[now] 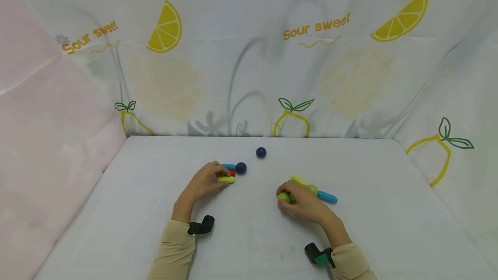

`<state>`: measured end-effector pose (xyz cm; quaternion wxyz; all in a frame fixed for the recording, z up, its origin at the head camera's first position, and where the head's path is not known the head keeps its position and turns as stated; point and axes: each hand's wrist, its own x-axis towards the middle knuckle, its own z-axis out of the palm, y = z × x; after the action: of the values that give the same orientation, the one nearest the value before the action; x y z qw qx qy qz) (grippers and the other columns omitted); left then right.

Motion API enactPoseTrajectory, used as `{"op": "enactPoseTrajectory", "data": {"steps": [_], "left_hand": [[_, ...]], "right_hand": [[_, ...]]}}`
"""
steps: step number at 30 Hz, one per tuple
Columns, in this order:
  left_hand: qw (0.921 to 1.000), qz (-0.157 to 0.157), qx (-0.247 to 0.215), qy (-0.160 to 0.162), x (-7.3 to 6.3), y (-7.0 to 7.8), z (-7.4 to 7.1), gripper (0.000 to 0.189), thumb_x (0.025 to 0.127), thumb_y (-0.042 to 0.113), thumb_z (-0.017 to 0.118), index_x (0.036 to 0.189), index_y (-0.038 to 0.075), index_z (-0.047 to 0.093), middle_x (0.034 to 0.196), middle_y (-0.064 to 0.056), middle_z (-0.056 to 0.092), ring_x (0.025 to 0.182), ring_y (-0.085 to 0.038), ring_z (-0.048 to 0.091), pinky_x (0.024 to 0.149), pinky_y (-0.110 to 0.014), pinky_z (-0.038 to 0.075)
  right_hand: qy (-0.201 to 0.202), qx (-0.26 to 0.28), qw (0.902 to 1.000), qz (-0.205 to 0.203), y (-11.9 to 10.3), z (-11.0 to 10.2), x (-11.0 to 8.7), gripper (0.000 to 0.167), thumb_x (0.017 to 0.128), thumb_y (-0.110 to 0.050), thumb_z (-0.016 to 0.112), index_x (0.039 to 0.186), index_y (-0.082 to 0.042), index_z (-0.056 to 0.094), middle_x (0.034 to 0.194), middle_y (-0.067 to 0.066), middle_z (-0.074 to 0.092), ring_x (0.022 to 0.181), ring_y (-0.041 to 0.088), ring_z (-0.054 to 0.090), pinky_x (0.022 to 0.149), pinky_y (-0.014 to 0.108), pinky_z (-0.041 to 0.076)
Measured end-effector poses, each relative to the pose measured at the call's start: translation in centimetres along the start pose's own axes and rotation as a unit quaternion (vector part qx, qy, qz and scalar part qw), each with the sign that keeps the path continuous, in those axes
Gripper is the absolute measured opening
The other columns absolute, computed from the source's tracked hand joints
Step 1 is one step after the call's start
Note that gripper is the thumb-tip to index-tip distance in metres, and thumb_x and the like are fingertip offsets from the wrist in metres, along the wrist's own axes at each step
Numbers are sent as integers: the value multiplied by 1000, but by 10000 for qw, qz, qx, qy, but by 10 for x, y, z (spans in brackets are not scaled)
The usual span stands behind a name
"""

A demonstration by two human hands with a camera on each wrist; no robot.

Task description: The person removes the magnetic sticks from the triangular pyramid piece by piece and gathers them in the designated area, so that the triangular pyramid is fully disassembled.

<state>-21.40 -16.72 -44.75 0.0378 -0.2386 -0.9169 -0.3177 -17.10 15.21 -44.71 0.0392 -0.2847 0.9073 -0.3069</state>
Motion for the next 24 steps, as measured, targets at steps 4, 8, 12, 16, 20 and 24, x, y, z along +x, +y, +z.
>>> {"op": "enactPoseTrajectory", "data": {"steps": [4, 8, 12, 16, 20, 24], "left_hand": [[9993, 4, 211, 300, 4, 1, 4, 25, 74, 13, 81, 95, 15, 68, 91, 0, 57, 88, -16, 51, 76, -32, 44], [9969, 24, 369, 701, 16, 6, 12, 34, 78, 20, 78, 109, 13, 66, 105, -6, 58, 99, -25, 50, 81, -41, 41], [9964, -63, 718, 438, 27, 14, 25, 42, 87, 24, 68, 126, 11, 59, 123, -10, 57, 117, -31, 49, 96, -55, 33], [9952, -72, 960, 159, 31, 18, 35, 38, 91, 18, 63, 127, 12, 57, 123, -9, 61, 116, -29, 54, 104, -59, 24], [9967, -128, 768, 228, 34, 18, 38, 30, 95, 17, 55, 125, 15, 55, 116, -12, 61, 106, -32, 54, 97, -56, 29], [9972, -365, 632, 171, 39, 19, 38, 26, 100, 22, 45, 125, 16, 51, 111, -14, 56, 100, -32, 48, 88, -54, 27]], "right_hand": [[3, 6, 10000, -19, 1, -1, 0, 15, 89, -20, 64, 103, -15, 61, 99, -6, 60, 84, 4, 50, 77, 23, 44], [5, 28, 10000, -12, 0, -2, 0, 15, 89, -19, 64, 103, -15, 61, 99, -6, 60, 84, 5, 50, 77, 24, 44], [-23, 72, 10000, 29, -1, -1, 0, 15, 89, -20, 64, 104, -16, 61, 100, -6, 60, 85, 5, 50, 78, 24, 45], [-58, 46, 10000, -17, -1, 1, 0, 16, 90, -21, 64, 104, -15, 61, 100, -7, 59, 85, 5, 50, 78, 24, 44], [-36, -39, 10000, -53, -1, 1, -1, 16, 90, -21, 63, 104, -15, 60, 100, -7, 59, 86, 5, 50, 79, 26, 44], [-23, -109, 9999, -46, 0, -1, -2, 16, 90, -21, 63, 105, -15, 60, 101, -7, 59, 87, 5, 50, 81, 28, 44]]}}
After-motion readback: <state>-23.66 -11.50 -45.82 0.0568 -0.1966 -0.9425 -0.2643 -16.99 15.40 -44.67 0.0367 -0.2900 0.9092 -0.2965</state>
